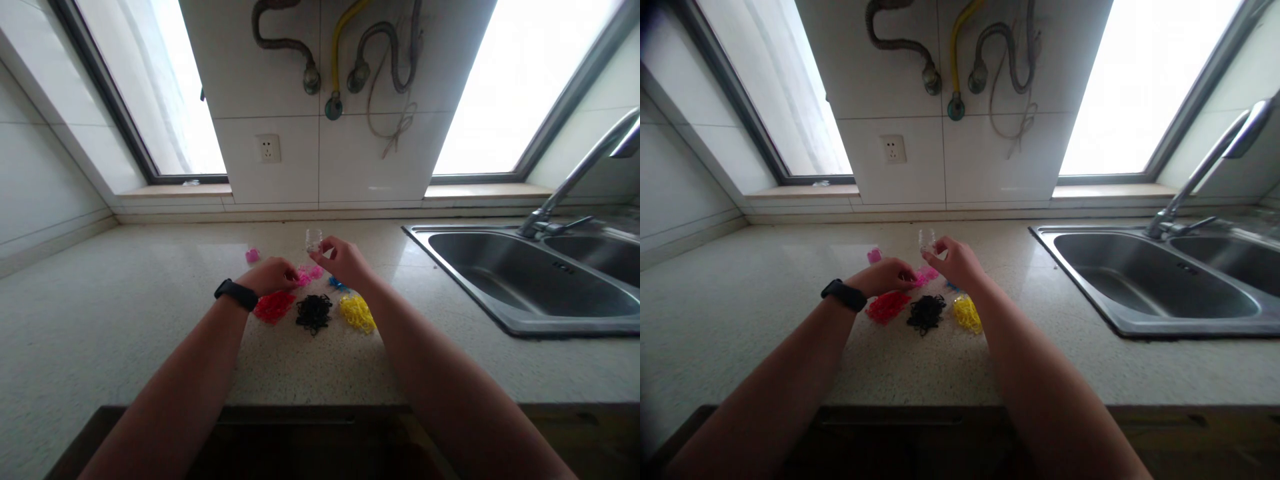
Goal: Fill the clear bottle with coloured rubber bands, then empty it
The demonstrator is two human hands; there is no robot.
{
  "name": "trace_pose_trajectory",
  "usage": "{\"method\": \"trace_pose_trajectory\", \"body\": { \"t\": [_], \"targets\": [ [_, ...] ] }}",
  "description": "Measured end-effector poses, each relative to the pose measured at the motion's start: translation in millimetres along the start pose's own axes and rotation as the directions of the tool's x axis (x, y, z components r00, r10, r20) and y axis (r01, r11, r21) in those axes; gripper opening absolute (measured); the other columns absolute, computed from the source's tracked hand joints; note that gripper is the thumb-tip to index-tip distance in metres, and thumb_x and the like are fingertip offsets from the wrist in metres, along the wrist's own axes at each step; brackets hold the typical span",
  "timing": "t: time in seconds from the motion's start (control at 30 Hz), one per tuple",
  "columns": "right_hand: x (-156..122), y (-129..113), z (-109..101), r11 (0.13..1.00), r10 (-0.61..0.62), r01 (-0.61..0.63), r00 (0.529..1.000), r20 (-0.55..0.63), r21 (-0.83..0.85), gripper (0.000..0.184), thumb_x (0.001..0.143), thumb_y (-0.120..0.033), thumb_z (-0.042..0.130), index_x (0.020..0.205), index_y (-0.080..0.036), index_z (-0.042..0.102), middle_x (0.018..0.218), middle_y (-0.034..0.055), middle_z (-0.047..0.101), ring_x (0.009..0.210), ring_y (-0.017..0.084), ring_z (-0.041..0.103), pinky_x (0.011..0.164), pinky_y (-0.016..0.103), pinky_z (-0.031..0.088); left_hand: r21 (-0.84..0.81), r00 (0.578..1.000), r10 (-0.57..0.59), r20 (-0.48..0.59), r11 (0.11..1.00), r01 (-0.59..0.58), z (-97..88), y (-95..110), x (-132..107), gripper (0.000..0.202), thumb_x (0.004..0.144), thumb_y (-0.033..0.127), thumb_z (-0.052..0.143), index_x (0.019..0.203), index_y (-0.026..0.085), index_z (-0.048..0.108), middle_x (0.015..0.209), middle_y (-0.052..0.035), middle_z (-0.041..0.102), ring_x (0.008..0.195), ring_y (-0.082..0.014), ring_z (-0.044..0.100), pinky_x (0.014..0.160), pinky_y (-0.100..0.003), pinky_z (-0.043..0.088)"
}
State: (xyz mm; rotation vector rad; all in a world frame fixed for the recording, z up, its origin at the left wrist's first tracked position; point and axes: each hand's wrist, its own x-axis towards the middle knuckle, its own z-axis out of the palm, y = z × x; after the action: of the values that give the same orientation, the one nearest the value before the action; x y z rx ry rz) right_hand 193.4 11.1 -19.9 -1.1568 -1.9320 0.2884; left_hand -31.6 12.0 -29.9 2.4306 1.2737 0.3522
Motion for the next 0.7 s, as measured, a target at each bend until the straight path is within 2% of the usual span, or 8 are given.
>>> {"method": "trace_pose_trajectory", "body": {
  "t": [0.23,0.37,0.57,0.7],
  "targets": [
    [-1,1,-1,1.000,-0.011,0.011,1.000,-0.009,0.005,0.036,0.081,-0.055,0.064,0.088,-0.020,0.066,0.070,0.0005,0.062,0.062,0.013,0.052,0.061,0.025,0.035,0.017,0.999,0.008,0.044,1.000,-0.008,-8.4,1,-3,0.028,0.089,0.038,0.056,0.093,0.019,0.076,0.084,-0.0047,0.075,0.073,-0.0154,0.062,0.070,-0.025,0.040],
    [-1,1,-1,1.000,-0.018,0.018,1.000,-0.008,0.005,0.035,0.081,-0.055,0.064,0.087,-0.020,0.066,0.069,0.0003,0.061,0.061,0.013,0.051,0.061,0.025,0.035,0.028,0.998,0.013,0.068,0.999,-0.015,-13.0,-4,-6,0.026,0.087,0.033,0.060,0.104,0.021,0.075,0.094,-0.0053,0.075,0.081,-0.0162,0.064,0.073,-0.025,0.042],
    [-1,1,-2,1.000,-0.016,0.016,1.000,-0.001,0.009,0.036,0.081,-0.055,0.064,0.088,-0.020,0.066,0.070,0.0005,0.061,0.062,0.013,0.051,0.062,0.026,0.035,0.043,0.997,0.005,0.078,0.999,-0.009,-11.5,-10,-5,0.027,0.079,0.032,0.069,0.102,0.019,0.074,0.087,-0.0040,0.074,0.075,-0.0149,0.062,0.070,-0.024,0.041],
    [0,2,-3,1.000,-0.012,0.012,1.000,-0.003,0.014,0.035,0.081,-0.054,0.065,0.088,-0.020,0.066,0.069,0.0006,0.061,0.062,0.013,0.051,0.062,0.026,0.036,0.077,0.998,0.023,0.060,0.997,-0.027,-9.3,-7,-3,0.023,0.080,0.034,0.069,0.096,0.019,0.075,0.084,-0.0038,0.073,0.072,-0.0148,0.060,0.067,-0.025,0.040]
  ]
}}
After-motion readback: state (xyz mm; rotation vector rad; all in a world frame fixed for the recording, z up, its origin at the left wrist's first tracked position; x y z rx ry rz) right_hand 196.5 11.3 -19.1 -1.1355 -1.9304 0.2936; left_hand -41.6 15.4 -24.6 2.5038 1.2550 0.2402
